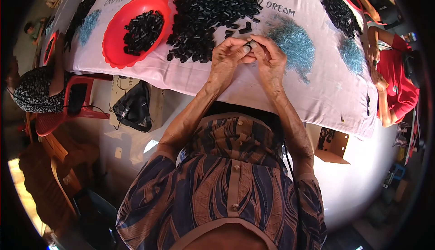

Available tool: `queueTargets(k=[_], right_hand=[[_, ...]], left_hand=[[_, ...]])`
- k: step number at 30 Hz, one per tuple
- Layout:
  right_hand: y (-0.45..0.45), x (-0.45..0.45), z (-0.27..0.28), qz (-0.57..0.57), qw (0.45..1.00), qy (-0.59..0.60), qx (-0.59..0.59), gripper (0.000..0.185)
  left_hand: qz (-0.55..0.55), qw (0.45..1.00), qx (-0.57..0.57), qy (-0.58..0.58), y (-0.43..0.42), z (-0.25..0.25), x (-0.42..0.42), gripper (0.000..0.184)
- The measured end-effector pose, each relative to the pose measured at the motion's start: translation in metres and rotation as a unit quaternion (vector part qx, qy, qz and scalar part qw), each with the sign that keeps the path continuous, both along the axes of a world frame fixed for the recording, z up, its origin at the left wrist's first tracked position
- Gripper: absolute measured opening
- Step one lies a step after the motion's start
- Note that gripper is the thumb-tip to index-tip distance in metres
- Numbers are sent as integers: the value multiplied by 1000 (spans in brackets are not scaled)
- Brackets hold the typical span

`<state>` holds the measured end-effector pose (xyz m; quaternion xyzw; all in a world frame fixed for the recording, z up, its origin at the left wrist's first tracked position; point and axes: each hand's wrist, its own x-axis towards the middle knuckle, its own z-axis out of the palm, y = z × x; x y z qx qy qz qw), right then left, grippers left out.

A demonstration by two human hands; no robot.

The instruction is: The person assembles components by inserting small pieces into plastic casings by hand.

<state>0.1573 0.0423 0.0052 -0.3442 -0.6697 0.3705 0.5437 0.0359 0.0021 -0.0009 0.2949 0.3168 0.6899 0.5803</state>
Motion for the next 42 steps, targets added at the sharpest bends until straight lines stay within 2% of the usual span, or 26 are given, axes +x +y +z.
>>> queueTargets(k=[8, 11, 13, 16, 23, 25, 29, 31, 42], right_hand=[[-8, -5, 12, 37, 999, 6, -34, 12], [-6, -4, 10, 36, 999, 3, -34, 17], [-5, 0, 9, 43, 997, -64, 2, 23], [-5, -1, 8, 49, 997, -59, 3, 29], [-8, -4, 2, 45, 998, -33, 4, 29], [-10, -4, 5, 57, 997, -7, -49, 27], [-12, -5, 5, 49, 998, -8, -34, 26], [-12, -5, 4, 59, 996, 6, -71, 26], [-14, -9, 5, 79, 996, -3, -42, 26]], left_hand=[[-6, 1000, 15, -2, -2, -2, 0, 9], [2, 1000, 12, 2, -3, -1, -1, 10], [7, 1000, 11, 0, -3, -2, -1, 10], [3, 1000, -2, 8, -3, -5, -3, 10], [16, 1000, 12, 11, -3, -5, -1, 9], [25, 999, 18, 17, -4, -5, 1, 8], [33, 999, 12, 20, -6, -4, 3, 7], [38, 999, 15, 20, -6, -3, 4, 7], [63, 998, 9, 25, -11, -1, 0, 7]])
